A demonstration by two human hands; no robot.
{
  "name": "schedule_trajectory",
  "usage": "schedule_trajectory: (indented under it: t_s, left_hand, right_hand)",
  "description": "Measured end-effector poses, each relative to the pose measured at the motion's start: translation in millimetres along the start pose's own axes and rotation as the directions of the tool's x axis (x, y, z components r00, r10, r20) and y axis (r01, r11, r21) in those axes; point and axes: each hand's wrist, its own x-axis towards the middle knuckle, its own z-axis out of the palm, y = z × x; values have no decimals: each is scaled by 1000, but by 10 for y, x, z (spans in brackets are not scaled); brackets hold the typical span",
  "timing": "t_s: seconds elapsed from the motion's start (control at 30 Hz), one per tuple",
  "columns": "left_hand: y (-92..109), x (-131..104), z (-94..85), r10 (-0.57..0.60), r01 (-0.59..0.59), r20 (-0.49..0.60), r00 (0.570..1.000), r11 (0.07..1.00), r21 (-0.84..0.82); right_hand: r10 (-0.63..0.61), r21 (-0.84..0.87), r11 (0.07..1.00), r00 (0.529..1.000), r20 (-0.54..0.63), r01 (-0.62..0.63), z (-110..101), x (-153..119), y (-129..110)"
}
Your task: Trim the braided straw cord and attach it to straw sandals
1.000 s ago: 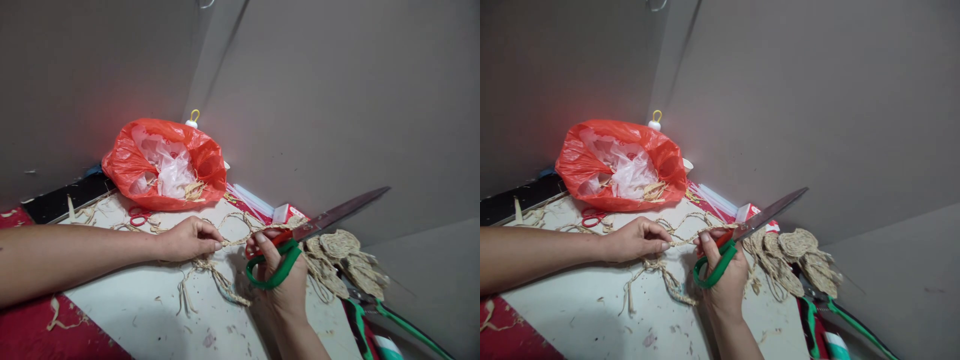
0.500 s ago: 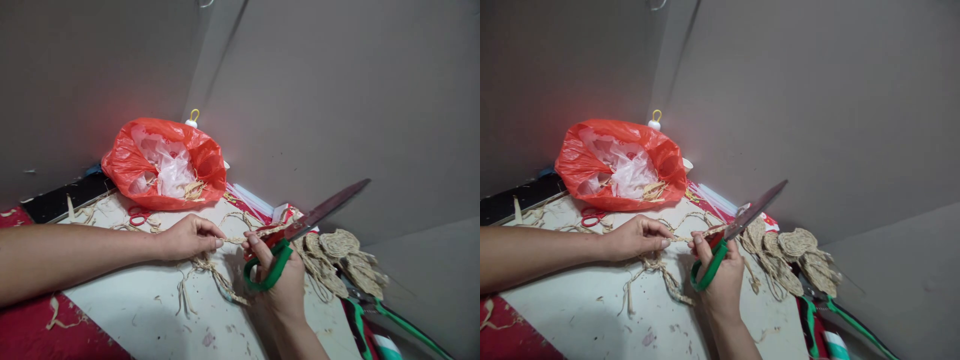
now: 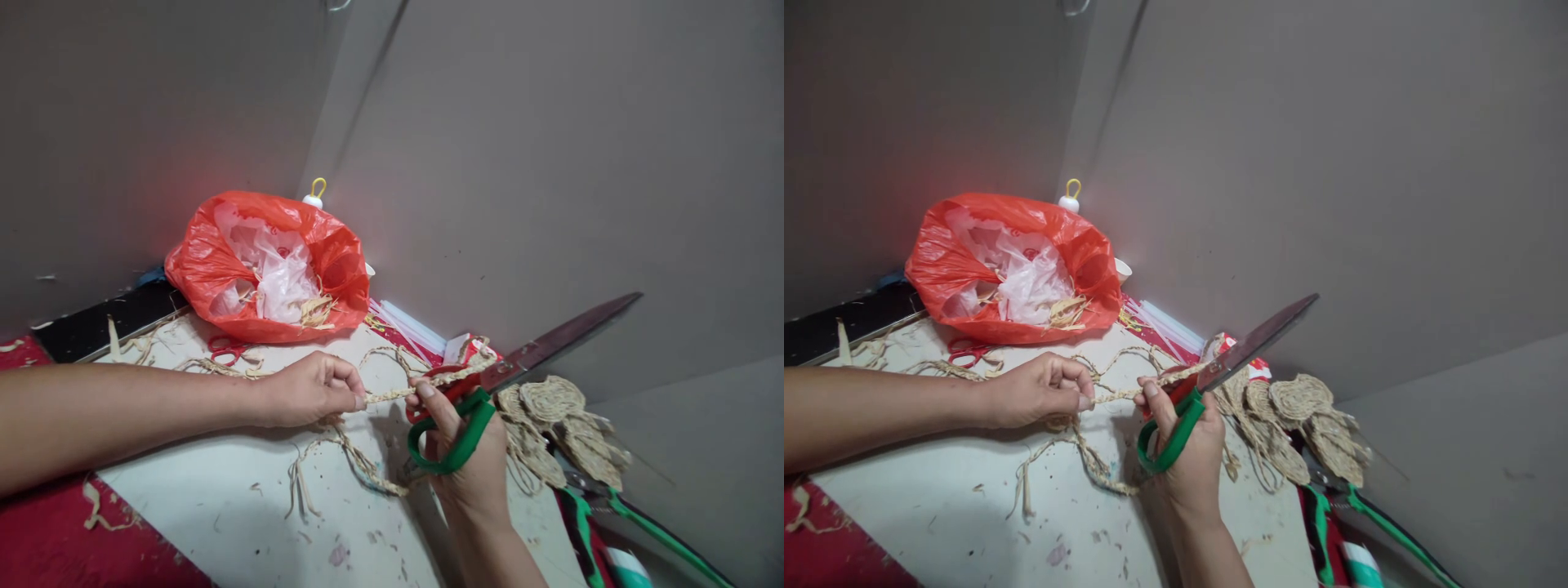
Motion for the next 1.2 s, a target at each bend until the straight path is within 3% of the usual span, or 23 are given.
schedule_trajectory:
  t_s: [0.13, 0.37, 0.57, 0.77, 0.97, 1.2]
  left_hand:
    - [-16, -11, -5, -6, 6, 14, 1000, 1000, -26]
    - [-129, 34, -32, 73, -77, -121, 990, 997, -27]
    - [-124, 44, -35, 45, -78, -206, 977, 985, -155]
    - [-76, 72, -77, 48, -112, -331, 942, 978, -175]
    - [-75, 82, -105, 56, -133, -393, 918, 976, -171]
    - [-68, 109, -154, 161, -216, -416, 895, 973, -86]
  right_hand:
    - [7, -3, 1000, 1000, 15, -7, -2, -3, 9]
    - [39, 1, 999, 999, 37, -39, 10, 32, 41]
    - [58, -41, 998, 996, 70, -55, 28, 31, 28]
    - [-15, -287, 957, 992, 122, 50, 23, -9, -19]
    - [-206, -489, 801, 926, 317, 346, -32, 46, 114]
    - [-235, -715, 441, 839, 490, 542, -139, 119, 227]
